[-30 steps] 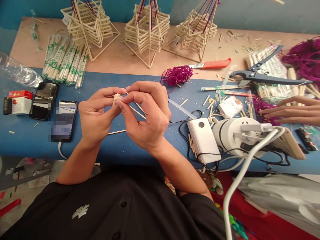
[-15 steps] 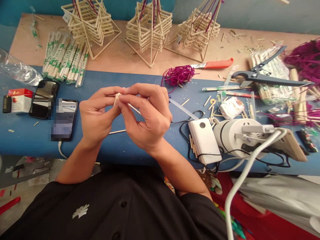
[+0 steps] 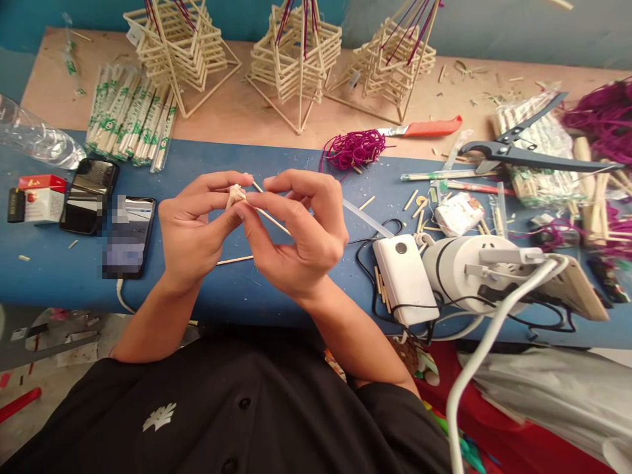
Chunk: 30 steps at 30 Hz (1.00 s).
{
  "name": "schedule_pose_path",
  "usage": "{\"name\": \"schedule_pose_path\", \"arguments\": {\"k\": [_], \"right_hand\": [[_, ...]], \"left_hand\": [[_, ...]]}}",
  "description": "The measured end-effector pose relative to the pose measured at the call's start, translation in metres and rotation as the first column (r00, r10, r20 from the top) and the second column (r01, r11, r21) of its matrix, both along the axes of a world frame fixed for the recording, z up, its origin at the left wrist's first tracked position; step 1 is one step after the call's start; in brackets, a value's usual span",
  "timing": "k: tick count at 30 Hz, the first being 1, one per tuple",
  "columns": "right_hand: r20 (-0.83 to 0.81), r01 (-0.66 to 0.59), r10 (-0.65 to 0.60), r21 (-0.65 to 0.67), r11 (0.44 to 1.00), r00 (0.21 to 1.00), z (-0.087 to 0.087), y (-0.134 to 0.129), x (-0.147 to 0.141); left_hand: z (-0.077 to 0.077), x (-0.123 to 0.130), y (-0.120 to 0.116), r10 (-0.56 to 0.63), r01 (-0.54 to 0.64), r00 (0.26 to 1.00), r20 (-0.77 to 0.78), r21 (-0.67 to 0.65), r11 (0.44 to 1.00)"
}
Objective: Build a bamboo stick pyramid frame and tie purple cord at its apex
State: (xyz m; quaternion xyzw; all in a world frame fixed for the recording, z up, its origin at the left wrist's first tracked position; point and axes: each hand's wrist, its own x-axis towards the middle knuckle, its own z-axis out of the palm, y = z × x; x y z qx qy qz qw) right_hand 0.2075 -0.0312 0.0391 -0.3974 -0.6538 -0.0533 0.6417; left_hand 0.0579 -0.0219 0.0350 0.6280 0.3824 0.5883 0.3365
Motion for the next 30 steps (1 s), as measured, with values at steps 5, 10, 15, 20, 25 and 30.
{"name": "schedule_pose_path", "arguments": {"k": [5, 10, 15, 20, 25, 30], "right_hand": [[0.050, 0.027, -0.029, 0.037, 0.999, 0.998, -0.0009, -0.0032, 0.0014], [0.098, -0.012, 0.012, -0.002, 1.000, 0.995, -0.0026, -0.0062, 0.0011], [0.159, 0.068, -0.064, -0.023, 0.997, 0.985, -0.0037, -0.0087, 0.0028], [0.201, 0.115, -0.112, -0.002, 0.993, 0.973, -0.0012, -0.0088, 0.0026], [0.201, 0.097, -0.097, 0.011, 0.995, 0.975, -0.0037, -0.0081, 0.0034], [0.255, 0.171, -0.170, 0.019, 0.985, 0.952, -0.0079, -0.0083, 0.0050]], "left_hand": [[0.0014, -0.0002, 0.0002, 0.006, -0.006, 1.000, -0.014, -0.009, 1.000], [0.0027, 0.0012, -0.0003, 0.023, -0.022, 1.000, -0.013, 0.001, 1.000], [0.0020, 0.0014, -0.0007, 0.028, -0.029, 0.999, -0.026, -0.012, 1.000], [0.0021, 0.0009, -0.0009, 0.022, -0.022, 0.999, -0.027, -0.025, 0.999], [0.0031, 0.0016, -0.0011, 0.023, -0.024, 1.000, -0.013, -0.024, 0.999], [0.0031, 0.0016, -0.0009, 0.021, -0.021, 1.000, -0.016, -0.003, 1.000]]}}
